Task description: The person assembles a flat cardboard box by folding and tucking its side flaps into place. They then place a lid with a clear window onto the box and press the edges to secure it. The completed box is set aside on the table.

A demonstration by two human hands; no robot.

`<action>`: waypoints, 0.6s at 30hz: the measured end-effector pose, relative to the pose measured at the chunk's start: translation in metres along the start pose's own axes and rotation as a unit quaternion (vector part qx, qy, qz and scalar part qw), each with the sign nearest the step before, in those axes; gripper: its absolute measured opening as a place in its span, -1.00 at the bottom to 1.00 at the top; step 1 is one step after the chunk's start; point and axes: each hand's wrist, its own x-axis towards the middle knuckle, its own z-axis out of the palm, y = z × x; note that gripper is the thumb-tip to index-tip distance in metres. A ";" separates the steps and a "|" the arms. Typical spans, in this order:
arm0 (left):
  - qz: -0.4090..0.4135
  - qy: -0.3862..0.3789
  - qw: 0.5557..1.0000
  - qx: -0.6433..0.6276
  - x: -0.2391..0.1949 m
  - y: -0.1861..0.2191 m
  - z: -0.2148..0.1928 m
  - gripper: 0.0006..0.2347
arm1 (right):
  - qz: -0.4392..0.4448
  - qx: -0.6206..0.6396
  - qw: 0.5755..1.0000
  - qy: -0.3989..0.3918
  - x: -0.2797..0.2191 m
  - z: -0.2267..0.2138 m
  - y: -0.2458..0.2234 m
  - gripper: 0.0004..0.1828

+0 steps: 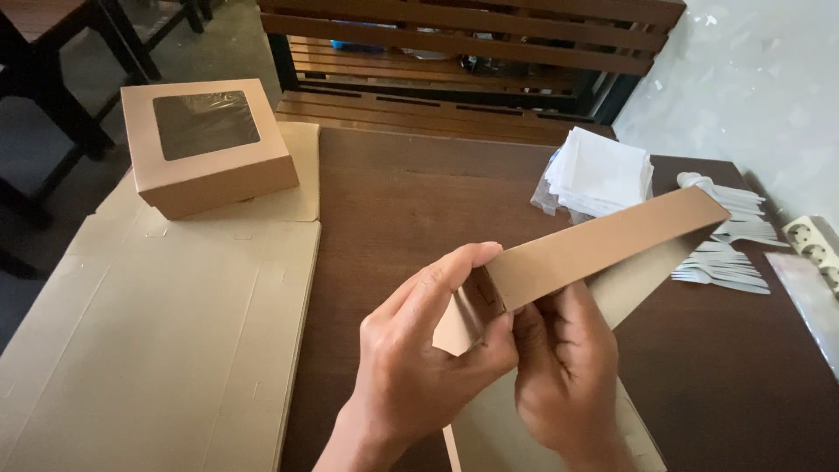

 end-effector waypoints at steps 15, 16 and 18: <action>-0.088 -0.123 0.984 -0.096 -0.001 0.001 -0.016 -0.59 | 0.038 0.059 0.998 -0.010 0.006 -0.006 0.011 -0.91; -0.088 -0.123 0.984 -0.096 -0.003 0.001 -0.014 -0.59 | 0.037 0.059 0.998 -0.010 0.006 -0.005 0.009 -0.91; -0.083 -0.114 0.984 -0.110 -0.007 -0.001 -0.011 -0.53 | 0.078 0.031 0.996 0.008 0.006 -0.003 0.004 -0.87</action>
